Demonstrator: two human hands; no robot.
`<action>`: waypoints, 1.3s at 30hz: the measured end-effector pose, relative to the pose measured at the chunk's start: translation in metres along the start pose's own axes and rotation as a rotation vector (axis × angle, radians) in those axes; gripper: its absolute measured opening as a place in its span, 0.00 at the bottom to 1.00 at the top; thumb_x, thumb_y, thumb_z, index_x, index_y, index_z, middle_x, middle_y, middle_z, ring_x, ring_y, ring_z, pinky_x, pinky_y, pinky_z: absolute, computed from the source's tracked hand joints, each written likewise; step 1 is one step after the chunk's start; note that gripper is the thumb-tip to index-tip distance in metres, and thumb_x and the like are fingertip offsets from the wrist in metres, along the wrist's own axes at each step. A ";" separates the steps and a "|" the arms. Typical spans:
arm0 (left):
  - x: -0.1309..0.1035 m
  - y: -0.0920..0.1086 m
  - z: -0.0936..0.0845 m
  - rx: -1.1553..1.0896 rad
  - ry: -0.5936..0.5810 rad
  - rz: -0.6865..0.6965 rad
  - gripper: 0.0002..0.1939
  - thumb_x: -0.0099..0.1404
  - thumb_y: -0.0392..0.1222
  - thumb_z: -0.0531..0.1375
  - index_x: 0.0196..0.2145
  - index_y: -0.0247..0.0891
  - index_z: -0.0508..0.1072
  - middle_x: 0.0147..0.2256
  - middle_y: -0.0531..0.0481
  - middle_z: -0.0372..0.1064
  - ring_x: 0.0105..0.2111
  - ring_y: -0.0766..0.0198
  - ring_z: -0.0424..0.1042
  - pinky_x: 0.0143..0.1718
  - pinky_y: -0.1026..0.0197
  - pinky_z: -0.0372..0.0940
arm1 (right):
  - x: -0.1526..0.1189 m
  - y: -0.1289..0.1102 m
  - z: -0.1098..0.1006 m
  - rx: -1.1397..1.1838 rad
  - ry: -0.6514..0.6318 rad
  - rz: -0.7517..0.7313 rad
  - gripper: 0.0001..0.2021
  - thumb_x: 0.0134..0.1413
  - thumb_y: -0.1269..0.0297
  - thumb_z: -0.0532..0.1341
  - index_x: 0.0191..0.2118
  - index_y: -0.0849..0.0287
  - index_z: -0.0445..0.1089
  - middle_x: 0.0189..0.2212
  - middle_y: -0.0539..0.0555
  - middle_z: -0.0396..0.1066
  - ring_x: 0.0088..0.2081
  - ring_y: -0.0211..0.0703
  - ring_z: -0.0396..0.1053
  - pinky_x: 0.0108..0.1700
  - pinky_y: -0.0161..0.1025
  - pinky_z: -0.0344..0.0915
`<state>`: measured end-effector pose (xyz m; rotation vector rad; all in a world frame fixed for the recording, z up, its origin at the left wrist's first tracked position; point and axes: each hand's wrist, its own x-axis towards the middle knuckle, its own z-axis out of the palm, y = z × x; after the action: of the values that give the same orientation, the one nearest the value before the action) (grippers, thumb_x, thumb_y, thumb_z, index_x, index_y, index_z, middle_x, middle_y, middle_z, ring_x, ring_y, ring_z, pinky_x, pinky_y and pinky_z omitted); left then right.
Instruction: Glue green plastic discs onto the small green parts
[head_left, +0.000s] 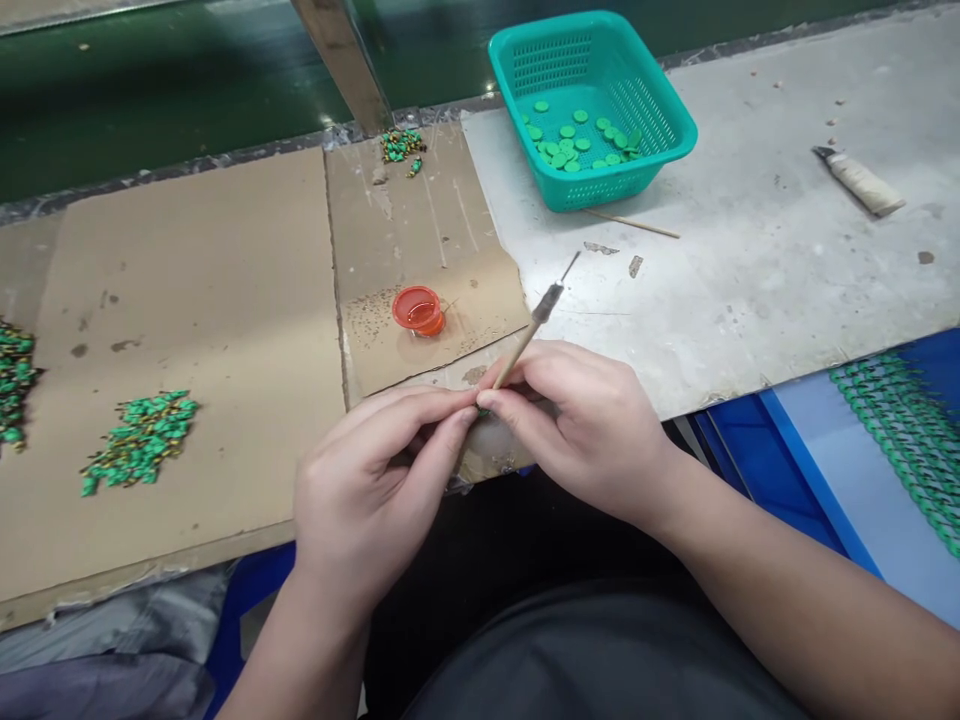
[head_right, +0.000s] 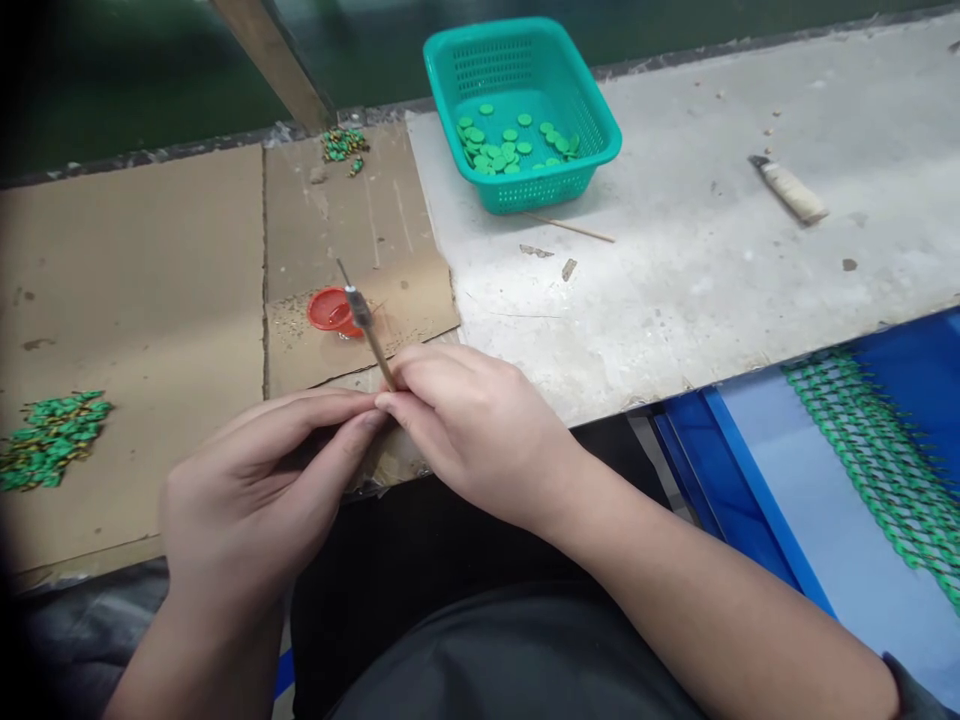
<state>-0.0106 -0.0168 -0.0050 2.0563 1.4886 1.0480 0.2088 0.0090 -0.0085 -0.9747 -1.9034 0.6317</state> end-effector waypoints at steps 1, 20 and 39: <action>0.000 0.000 0.000 -0.003 -0.001 -0.002 0.10 0.79 0.39 0.71 0.50 0.56 0.88 0.48 0.58 0.89 0.48 0.60 0.88 0.50 0.59 0.82 | 0.000 0.000 0.000 0.000 0.002 0.005 0.09 0.81 0.67 0.65 0.42 0.56 0.78 0.43 0.55 0.87 0.46 0.48 0.85 0.50 0.42 0.80; 0.001 0.001 0.000 0.001 0.001 0.005 0.09 0.79 0.38 0.70 0.49 0.56 0.87 0.48 0.60 0.88 0.48 0.60 0.88 0.51 0.58 0.82 | 0.002 -0.002 0.004 0.001 -0.008 0.010 0.09 0.82 0.67 0.64 0.42 0.55 0.75 0.44 0.54 0.86 0.45 0.47 0.83 0.51 0.43 0.78; 0.002 0.002 0.000 -0.006 -0.014 -0.024 0.08 0.79 0.38 0.70 0.49 0.53 0.88 0.48 0.56 0.88 0.49 0.59 0.87 0.50 0.58 0.82 | 0.007 -0.001 -0.002 0.067 0.035 0.154 0.10 0.78 0.68 0.64 0.38 0.54 0.71 0.36 0.51 0.79 0.37 0.43 0.77 0.40 0.40 0.73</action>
<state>-0.0089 -0.0156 -0.0030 2.0325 1.4980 1.0255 0.2077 0.0145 -0.0032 -1.0896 -1.7768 0.7580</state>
